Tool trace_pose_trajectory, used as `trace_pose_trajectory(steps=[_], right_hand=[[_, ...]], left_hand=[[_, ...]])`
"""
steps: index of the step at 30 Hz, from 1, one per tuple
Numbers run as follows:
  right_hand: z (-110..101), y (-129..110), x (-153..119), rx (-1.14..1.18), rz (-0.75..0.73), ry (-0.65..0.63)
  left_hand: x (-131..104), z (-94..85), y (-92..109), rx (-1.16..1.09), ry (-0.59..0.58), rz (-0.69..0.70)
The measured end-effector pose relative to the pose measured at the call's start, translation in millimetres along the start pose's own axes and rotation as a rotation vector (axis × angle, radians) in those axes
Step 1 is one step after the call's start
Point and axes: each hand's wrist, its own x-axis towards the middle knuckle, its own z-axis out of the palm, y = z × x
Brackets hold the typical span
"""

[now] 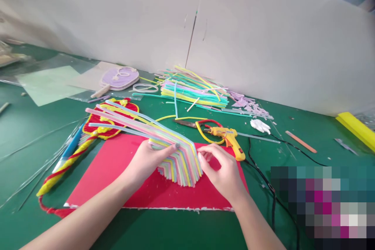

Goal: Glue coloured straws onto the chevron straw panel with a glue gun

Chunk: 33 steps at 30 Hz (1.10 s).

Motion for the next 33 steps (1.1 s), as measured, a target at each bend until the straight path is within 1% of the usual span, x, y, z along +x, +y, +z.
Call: trace_pose_trajectory(steps=[3,10,14,20,23,29,33], right_hand=[[0.5,1.4,-0.3,-0.033,-0.017,0.016],[7.0,4.1,-0.7,-0.141,-0.129,0.044],[8.3,2.7,0.3,-0.211,-0.151,0.049],[10.5,0.7,1.7,-0.308,-0.181,0.067],[8.7,1.2,1.3,-0.291,-0.163,0.064],[0.7,3.2,0.5,-0.101,-0.019,0.072],[0.1,2.6,0.7,-0.055,-0.012,0.029]], left_hand=[[0.0,-0.5,-0.7,-0.002,-0.011,0.001],[-2.9,1.1,0.9,-0.004,-0.020,0.005],[-4.8,2.4,2.6,-0.005,-0.003,0.004],[-5.5,2.6,3.8,-0.005,-0.011,-0.006],[-5.3,2.9,4.8,-0.015,0.000,-0.014],[-3.6,1.8,7.0,-0.092,0.048,-0.075],[-2.6,0.1,6.0,-0.165,0.033,-0.089]])
